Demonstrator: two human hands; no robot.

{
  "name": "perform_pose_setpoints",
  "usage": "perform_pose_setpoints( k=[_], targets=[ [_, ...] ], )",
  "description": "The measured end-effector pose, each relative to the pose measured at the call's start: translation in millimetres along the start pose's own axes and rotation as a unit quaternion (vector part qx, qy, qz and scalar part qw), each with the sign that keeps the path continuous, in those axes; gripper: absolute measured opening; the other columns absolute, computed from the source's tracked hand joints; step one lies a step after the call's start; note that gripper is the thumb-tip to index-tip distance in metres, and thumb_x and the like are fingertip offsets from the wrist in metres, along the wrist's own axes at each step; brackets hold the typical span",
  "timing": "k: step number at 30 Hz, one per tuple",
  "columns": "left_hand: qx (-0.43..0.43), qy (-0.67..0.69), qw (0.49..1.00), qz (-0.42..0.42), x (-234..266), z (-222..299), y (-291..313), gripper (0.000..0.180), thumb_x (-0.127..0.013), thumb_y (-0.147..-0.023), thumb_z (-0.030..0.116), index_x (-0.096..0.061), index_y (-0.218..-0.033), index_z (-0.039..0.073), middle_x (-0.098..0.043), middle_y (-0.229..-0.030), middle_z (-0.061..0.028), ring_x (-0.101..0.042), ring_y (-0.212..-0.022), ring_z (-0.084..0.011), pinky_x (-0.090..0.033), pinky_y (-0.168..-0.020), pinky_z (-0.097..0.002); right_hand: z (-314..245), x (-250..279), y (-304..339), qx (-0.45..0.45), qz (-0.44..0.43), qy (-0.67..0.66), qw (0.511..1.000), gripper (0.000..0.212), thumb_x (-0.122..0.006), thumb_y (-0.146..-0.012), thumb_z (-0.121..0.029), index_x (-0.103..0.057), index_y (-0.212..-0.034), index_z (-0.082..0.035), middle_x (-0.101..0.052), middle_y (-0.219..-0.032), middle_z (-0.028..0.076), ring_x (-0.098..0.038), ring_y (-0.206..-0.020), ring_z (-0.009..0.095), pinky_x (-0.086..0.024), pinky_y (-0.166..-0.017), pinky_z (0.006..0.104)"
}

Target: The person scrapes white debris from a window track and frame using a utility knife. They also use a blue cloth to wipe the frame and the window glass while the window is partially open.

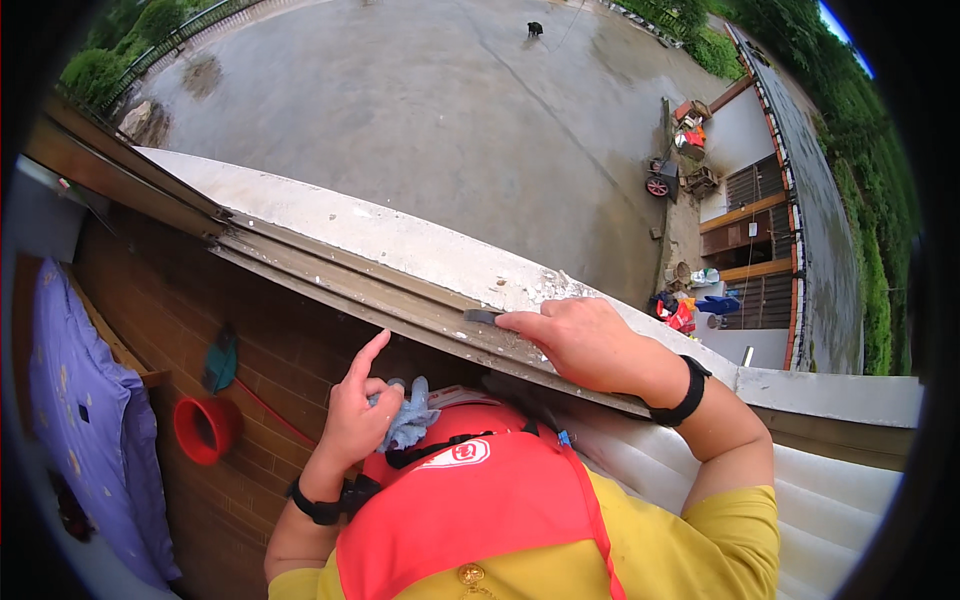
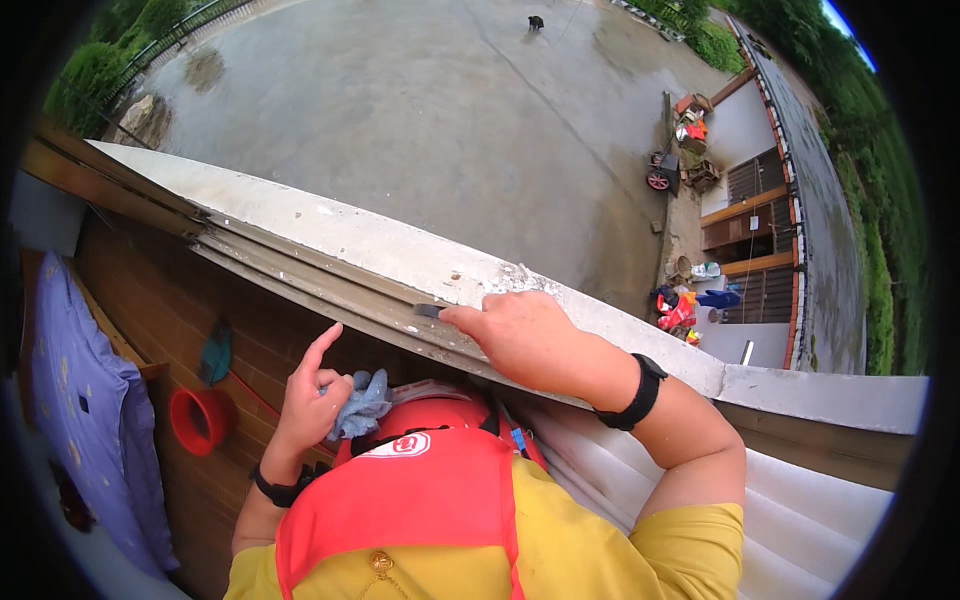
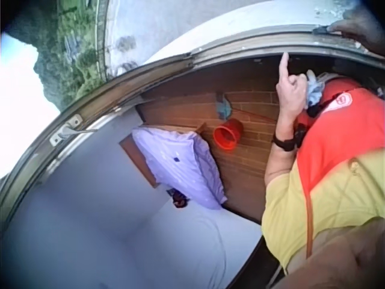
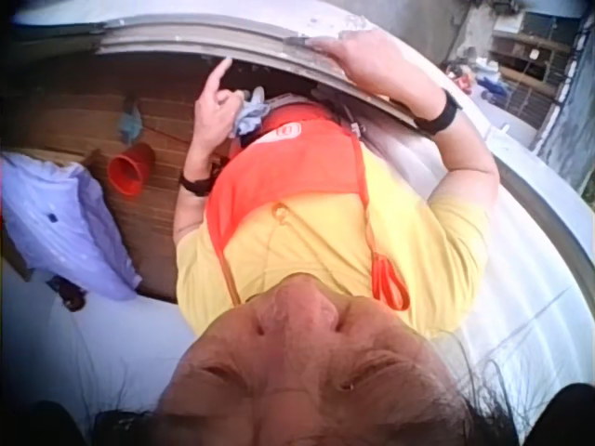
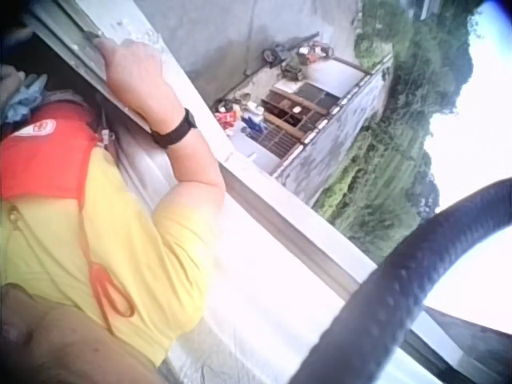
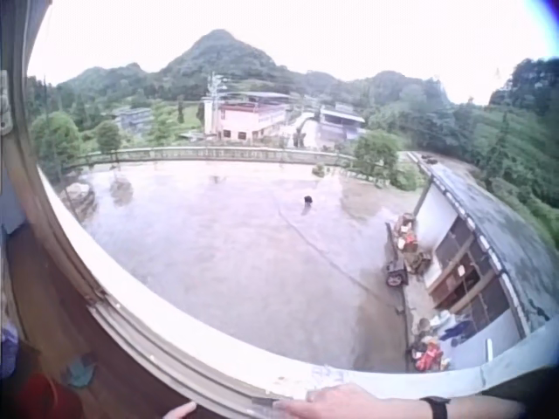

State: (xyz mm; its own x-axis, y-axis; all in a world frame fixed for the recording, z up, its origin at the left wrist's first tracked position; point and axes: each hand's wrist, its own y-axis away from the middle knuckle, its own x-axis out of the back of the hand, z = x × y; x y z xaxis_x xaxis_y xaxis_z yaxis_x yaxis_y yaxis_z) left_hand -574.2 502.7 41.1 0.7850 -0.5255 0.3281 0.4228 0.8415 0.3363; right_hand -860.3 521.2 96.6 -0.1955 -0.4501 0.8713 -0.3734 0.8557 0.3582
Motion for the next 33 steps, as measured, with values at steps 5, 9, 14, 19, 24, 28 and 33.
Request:
perform_pose_setpoints(
  k=[5, 9, 14, 19, 24, 28, 33],
  targets=[
    [-0.009, 0.002, 1.0, -0.004, -18.8, 12.9, -3.0, 0.062, -0.055, -0.079, 0.002, -0.037, -0.138, 0.004, -0.046, -0.052, 0.002, -0.038, -0.053, -0.0024, -0.036, -0.054, -0.0197, 1.1, -29.9, -28.4, 0.049, 0.072, -0.041, 0.995, 0.031, -0.051, -0.087, -0.017, -0.055, -0.118, -0.016, -0.063, -0.074, 0.013, -0.063, -0.07, 0.032, -0.047, -0.059, 0.0424],
    [-0.03, -0.019, 0.999, 0.007, -23.3, 13.0, -5.5, 0.063, -0.055, -0.079, 0.004, -0.036, -0.138, 0.002, -0.049, -0.052, 0.0, -0.04, -0.052, -0.0034, -0.038, -0.054, -0.0207, 2.8, -28.8, 35.8, -0.037, -0.026, -0.019, 0.999, 0.031, -0.05, -0.09, -0.02, -0.052, -0.12, -0.013, -0.064, -0.077, 0.013, -0.063, -0.07, 0.032, -0.047, -0.058, 0.0436],
    [-0.015, -0.064, 0.997, -0.044, -34.8, 29.3, -20.0, 0.064, -0.056, -0.079, 0.009, -0.032, -0.138, -0.002, -0.059, -0.057, -0.011, -0.055, -0.052, -0.013, -0.046, -0.057, -0.0278, -6.9, -36.1, 38.8, -0.053, 0.084, -0.072, 0.992, 0.029, -0.049, -0.092, -0.023, -0.052, -0.119, -0.012, -0.065, -0.075, 0.012, -0.063, -0.067, 0.032, -0.047, -0.055, 0.0447],
    [-0.03, -0.093, 0.993, -0.064, -35.3, 32.2, -22.0, 0.067, -0.056, -0.078, 0.009, -0.03, -0.138, -0.002, -0.06, -0.058, -0.012, -0.055, -0.051, -0.0143, -0.046, -0.057, -0.0278, -7.8, -47.6, 1.7, -0.022, 0.07, -0.02, 0.997, 0.038, -0.053, -0.084, -0.016, -0.051, -0.122, -0.012, -0.065, -0.075, 0.012, -0.065, -0.069, 0.032, -0.049, -0.058, 0.0429],
    [-0.015, -0.068, 0.995, -0.066, -34.4, 24.1, -16.9, 0.068, -0.056, -0.077, 0.009, -0.03, -0.139, -0.001, -0.06, -0.058, -0.012, -0.055, -0.051, -0.0143, -0.046, -0.057, -0.0277, 9.6, -31.3, 75.9, -0.085, 0.016, 0.003, 0.996, 0.037, -0.052, -0.083, -0.013, -0.054, -0.12, -0.014, -0.064, -0.075, 0.012, -0.065, -0.071, 0.031, -0.049, -0.058, 0.0421],
    [-0.042, -0.078, 0.995, -0.044, -39.4, 22.0, -9.9, 0.067, -0.055, -0.077, 0.008, -0.031, -0.14, 0.001, -0.058, -0.056, -0.0106, -0.053, -0.05, -0.0129, -0.045, -0.057, -0.0269, 4.0, -27.1, 74.3, -0.074, 0.079, -0.017, 0.994, 0.034, -0.05, -0.085, -0.012, -0.056, -0.117, -0.016, -0.063, -0.078, 0.012, -0.064, -0.075, 0.03, -0.049, -0.059, 0.0418],
    [-0.052, -0.077, 0.996, -0.013, -37.6, 27.4, -5.8, 0.065, -0.055, -0.078, 0.003, -0.034, -0.139, 0.003, -0.049, -0.051, -0.0017, -0.041, -0.051, -0.0047, -0.04, -0.055, -0.0206, -7.5, -48.7, 11.9, -0.018, 0.161, -0.037, 0.986, 0.032, -0.054, -0.085, -0.015, -0.059, -0.116, -0.019, -0.061, -0.077, 0.012, -0.063, -0.074, 0.029, -0.048, -0.057, 0.0403]
  ],
)
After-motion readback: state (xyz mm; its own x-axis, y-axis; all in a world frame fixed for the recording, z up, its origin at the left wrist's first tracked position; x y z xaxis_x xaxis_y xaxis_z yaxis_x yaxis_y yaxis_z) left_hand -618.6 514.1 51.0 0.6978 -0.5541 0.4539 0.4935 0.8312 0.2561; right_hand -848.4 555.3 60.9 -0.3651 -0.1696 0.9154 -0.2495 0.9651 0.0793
